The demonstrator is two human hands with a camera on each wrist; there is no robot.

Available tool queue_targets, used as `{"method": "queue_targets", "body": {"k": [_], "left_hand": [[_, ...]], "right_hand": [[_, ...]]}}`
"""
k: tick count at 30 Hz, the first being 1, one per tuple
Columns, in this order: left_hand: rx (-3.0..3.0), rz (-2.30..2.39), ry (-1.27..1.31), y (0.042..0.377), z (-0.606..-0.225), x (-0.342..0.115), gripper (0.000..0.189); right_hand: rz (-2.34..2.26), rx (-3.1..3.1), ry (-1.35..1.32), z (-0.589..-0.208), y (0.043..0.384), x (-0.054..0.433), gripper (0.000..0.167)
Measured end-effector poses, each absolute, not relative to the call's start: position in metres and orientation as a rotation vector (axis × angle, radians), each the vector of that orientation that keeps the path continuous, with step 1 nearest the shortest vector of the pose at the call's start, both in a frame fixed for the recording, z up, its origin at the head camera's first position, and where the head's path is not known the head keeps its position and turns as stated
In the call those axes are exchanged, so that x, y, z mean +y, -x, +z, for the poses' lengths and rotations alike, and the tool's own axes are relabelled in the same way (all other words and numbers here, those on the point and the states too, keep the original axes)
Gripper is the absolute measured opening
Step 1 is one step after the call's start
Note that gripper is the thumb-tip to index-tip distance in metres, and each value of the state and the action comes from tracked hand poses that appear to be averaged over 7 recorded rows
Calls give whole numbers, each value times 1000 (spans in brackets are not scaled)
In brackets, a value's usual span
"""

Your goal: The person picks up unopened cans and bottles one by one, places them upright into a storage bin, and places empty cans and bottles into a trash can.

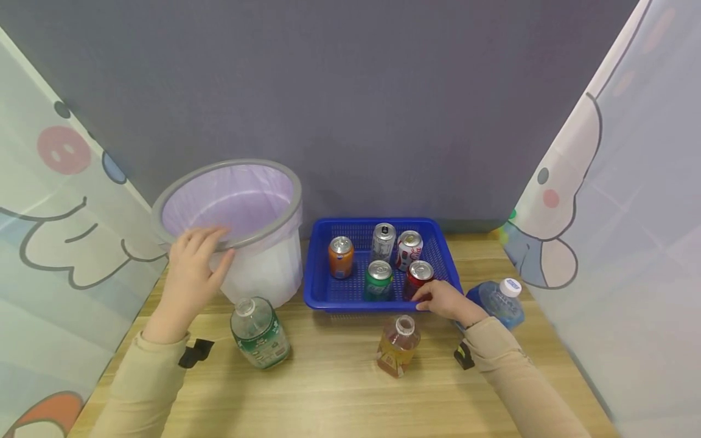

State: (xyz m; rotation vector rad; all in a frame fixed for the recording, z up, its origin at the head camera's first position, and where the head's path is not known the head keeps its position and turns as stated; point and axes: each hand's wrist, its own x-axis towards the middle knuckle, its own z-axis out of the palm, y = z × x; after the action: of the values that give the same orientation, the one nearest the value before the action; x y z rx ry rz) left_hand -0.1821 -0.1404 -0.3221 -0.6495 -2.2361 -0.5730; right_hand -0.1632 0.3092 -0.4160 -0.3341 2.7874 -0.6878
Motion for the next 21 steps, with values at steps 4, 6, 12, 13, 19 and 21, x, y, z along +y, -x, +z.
{"method": "queue_targets", "body": {"k": [4, 6, 12, 13, 19, 21], "left_hand": [[-2256, -553, 649, 184, -326, -144, 27], [-2259, -551, 647, 184, -328, -146, 25], [-2284, -561, 635, 188, -330, -147, 23], [-2288, -564, 634, 188, -330, -147, 23], [-2283, -563, 632, 189, -331, -148, 23], [-2281, -564, 632, 189, -331, -149, 23]], "right_hand": [[-690, 2789, 323, -415, 161, 308, 12], [-682, 2796, 336, -415, 160, 308, 12], [-630, 2838, 435, -416, 158, 310, 14], [-619, 2847, 445, -417, 158, 310, 13], [-582, 2874, 495, -417, 158, 310, 13], [-583, 2878, 516, -415, 158, 309, 13]]}}
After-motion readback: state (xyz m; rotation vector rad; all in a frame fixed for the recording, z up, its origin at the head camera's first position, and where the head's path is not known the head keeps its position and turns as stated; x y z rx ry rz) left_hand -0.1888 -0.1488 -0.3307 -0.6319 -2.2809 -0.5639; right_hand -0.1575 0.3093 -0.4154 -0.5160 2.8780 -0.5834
